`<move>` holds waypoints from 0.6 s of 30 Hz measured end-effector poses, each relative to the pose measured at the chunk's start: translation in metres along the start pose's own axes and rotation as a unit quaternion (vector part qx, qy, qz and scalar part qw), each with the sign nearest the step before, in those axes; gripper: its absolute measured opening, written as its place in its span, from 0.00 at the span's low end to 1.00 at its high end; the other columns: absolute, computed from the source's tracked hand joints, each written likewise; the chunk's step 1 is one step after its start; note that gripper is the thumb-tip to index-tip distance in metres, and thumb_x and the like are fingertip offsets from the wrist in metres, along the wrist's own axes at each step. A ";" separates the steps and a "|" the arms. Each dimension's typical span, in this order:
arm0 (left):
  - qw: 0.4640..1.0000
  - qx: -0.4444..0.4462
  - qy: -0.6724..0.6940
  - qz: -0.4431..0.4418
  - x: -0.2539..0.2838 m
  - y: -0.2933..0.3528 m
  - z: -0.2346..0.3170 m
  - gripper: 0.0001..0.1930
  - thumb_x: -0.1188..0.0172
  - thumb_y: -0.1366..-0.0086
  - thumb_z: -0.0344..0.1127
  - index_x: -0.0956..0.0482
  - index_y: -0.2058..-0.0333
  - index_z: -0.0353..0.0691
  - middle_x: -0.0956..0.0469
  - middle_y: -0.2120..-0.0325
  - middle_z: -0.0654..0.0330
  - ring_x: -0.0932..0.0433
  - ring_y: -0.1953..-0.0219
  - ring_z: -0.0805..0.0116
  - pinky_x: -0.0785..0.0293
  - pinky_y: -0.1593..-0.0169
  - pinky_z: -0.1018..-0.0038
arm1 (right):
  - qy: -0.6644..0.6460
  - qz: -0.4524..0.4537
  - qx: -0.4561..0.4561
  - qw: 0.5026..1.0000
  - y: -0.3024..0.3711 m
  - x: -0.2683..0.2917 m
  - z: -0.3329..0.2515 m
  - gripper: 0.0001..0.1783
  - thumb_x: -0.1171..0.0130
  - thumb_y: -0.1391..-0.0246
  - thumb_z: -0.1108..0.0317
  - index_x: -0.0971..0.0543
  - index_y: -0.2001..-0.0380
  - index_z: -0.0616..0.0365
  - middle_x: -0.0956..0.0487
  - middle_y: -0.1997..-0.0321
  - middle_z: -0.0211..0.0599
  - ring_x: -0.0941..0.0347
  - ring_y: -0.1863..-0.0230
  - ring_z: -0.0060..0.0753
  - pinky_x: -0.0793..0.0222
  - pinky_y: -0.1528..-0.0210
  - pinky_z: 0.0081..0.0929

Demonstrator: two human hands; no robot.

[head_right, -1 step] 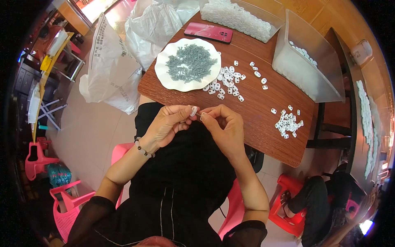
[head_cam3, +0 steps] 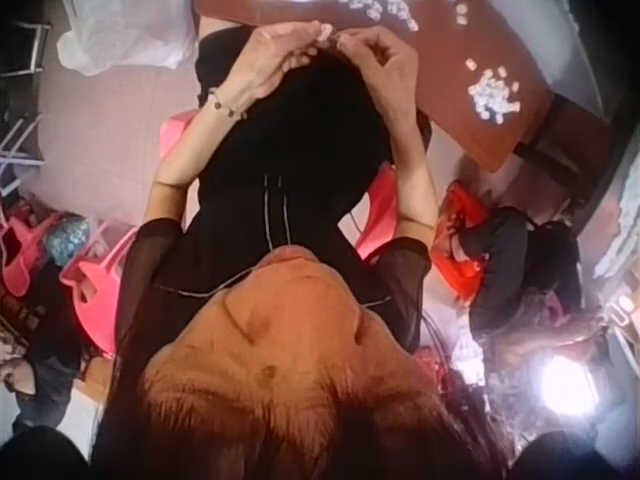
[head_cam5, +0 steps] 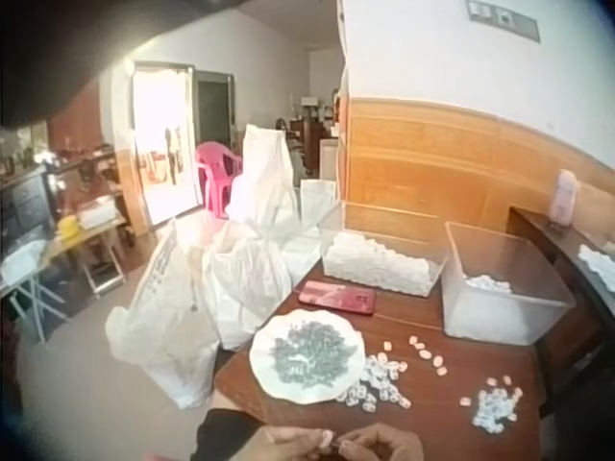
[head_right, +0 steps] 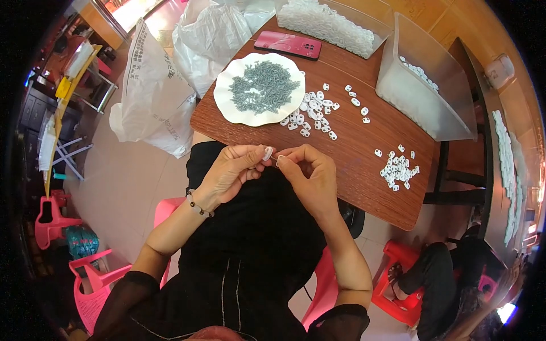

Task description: Inserting small beads into plastic components manually.

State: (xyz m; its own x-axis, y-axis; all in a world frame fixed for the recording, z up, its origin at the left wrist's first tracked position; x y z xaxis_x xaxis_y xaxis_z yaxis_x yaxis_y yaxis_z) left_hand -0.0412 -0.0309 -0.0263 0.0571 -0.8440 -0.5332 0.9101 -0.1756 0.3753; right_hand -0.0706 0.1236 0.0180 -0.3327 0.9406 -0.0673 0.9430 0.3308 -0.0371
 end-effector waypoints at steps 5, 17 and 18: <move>0.999 -0.022 -0.018 -0.015 0.000 -0.001 -0.001 0.15 0.37 0.39 0.43 0.18 0.60 0.38 0.20 0.71 0.66 0.28 0.71 0.84 0.31 0.66 0.87 | 0.014 -0.007 -0.001 1.000 0.000 0.000 0.001 0.05 0.41 0.48 0.74 0.23 0.73 0.65 0.20 0.67 0.34 0.29 0.67 0.15 0.32 0.63 0.16; 0.997 -0.056 -0.048 -0.009 -0.002 0.002 0.003 0.13 0.37 0.39 0.43 0.17 0.62 0.39 0.19 0.72 0.66 0.28 0.72 0.83 0.31 0.67 0.87 | 0.023 -0.001 -0.005 1.000 -0.001 0.001 0.007 0.06 0.39 0.49 0.72 0.23 0.75 0.64 0.19 0.68 0.33 0.29 0.68 0.15 0.33 0.64 0.17; 0.997 -0.055 -0.048 -0.008 -0.001 0.002 0.003 0.13 0.37 0.39 0.43 0.17 0.62 0.39 0.19 0.72 0.66 0.28 0.72 0.83 0.31 0.67 0.87 | 0.030 -0.001 -0.003 1.000 -0.001 0.001 0.007 0.06 0.39 0.49 0.72 0.23 0.75 0.64 0.19 0.68 0.32 0.29 0.68 0.15 0.33 0.64 0.17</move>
State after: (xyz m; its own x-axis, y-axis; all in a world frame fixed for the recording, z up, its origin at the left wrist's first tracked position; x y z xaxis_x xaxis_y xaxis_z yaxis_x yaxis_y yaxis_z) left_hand -0.0404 -0.0318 -0.0221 0.0070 -0.8867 -0.4623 0.9506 -0.1376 0.2783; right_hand -0.0721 0.1236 0.0114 -0.3340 0.9425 -0.0064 0.9422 0.3337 -0.0315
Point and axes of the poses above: each hand's wrist, its own y-axis away from the middle knuckle, its own x-axis out of the back of the hand, z = x × y, the point moved 6 cm from there along -y, towards the middle knuckle
